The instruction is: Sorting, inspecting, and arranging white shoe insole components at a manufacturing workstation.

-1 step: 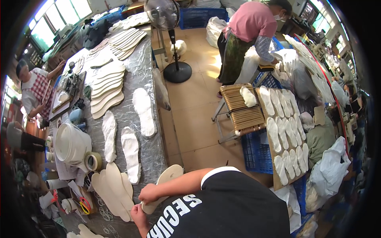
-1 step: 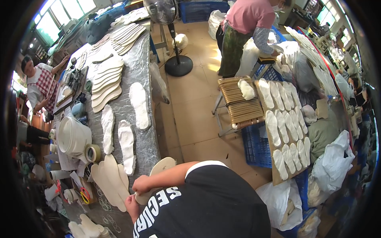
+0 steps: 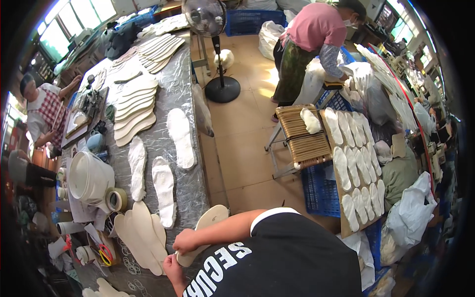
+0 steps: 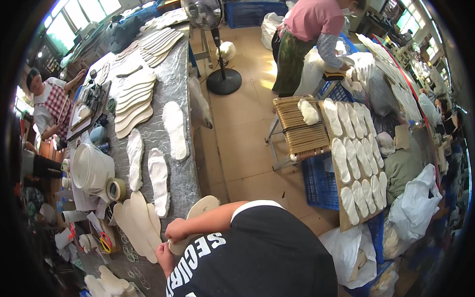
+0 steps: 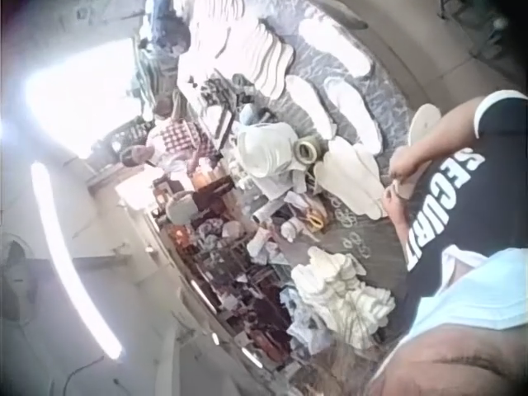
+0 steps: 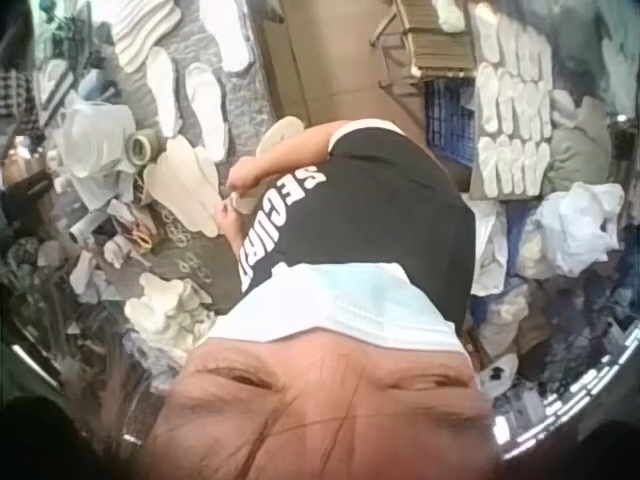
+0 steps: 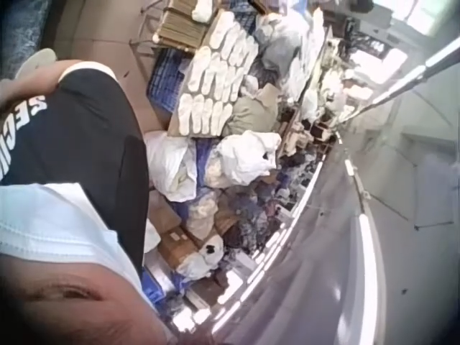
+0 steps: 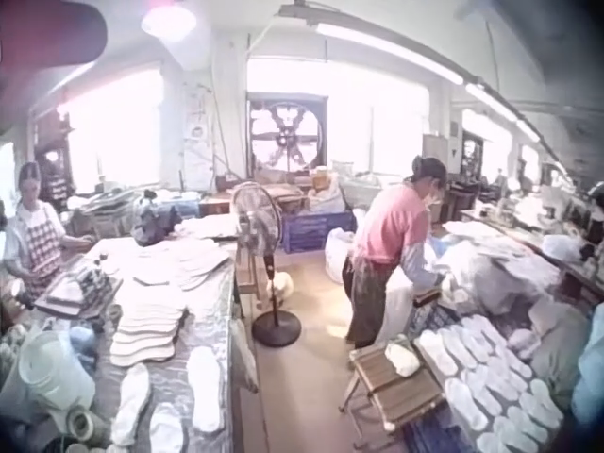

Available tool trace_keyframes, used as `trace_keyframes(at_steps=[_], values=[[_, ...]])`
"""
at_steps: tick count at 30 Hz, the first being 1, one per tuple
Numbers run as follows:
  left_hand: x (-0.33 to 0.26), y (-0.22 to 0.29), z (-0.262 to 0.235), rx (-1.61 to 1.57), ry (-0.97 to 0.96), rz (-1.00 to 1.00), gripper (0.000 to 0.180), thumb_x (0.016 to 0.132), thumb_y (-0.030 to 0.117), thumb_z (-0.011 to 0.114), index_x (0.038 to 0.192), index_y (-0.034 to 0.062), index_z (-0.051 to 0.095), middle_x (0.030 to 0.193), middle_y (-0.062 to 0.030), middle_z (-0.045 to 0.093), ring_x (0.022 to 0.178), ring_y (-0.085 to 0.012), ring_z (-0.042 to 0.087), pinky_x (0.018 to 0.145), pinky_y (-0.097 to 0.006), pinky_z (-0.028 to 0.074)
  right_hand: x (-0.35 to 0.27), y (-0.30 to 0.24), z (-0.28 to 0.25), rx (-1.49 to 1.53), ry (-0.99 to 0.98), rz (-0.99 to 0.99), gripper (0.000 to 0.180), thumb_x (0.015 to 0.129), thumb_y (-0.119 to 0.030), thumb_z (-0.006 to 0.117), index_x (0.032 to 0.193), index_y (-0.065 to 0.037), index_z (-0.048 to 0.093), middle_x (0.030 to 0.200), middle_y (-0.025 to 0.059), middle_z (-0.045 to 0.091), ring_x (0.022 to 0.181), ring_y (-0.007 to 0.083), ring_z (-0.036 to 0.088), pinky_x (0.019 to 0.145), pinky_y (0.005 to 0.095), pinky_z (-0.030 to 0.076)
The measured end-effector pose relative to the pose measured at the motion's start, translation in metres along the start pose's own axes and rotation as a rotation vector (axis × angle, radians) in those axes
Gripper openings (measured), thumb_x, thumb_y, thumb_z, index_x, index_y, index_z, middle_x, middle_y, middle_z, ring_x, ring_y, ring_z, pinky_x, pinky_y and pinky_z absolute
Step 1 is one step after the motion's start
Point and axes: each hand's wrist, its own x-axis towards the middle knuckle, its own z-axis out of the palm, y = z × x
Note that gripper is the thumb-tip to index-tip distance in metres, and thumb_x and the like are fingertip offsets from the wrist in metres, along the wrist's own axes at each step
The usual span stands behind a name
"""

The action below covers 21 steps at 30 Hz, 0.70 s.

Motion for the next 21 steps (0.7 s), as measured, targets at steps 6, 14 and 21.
trace_keyframes(at_steps=[6, 14, 21], values=[[-0.009, -0.001, -0.007, 0.231, 0.129, 0.104, 0.018, 0.089, 0.012, 0.054, 0.089, -0.0039, 0.063, 0.079, -0.0097, 0.065, 0.074, -0.0144, 0.059, 0.069, -0.029, 0.047, 0.019, -0.01, 0.006, -0.06, -0.067, -0.001, 0.032, 0.072, -0.037, 0.064, 0.099, -0.019, 0.066, 0.092, 0.0082, 0.068, 0.089, 0.0298, 0.064, 0.07, 0.0452, 0.049], [-0.021, -0.003, -0.046, 0.078, 0.192, -0.01, 0.022, 0.09, 0.018, 0.057, 0.084, -0.0012, 0.065, 0.068, -0.0024, 0.062, 0.062, -0.0054, 0.052, 0.058, -0.021, 0.041, 0.028, -0.034, 0.008, 0.027, -0.069, -0.176, 0.027, 0.079, -0.035, 0.065, 0.094, -0.013, 0.063, 0.087, 0.0112, 0.066, 0.084, 0.0318, 0.063, 0.071, 0.0419, 0.048], [-0.032, -0.006, -0.072, -0.596, 0.05, -0.046, 0.034, 0.094, 0.032, 0.053, 0.101, -0.0007, 0.061, 0.088, -0.0033, 0.062, 0.077, -0.0095, 0.058, 0.066, -0.022, 0.047, 0.03, -0.049, -0.004, 0.16, -0.061, -0.129, 0.026, 0.077, -0.027, 0.07, 0.091, -0.007, 0.063, 0.082, 0.0126, 0.064, 0.077, 0.031, 0.062, 0.066, 0.0378, 0.047]])
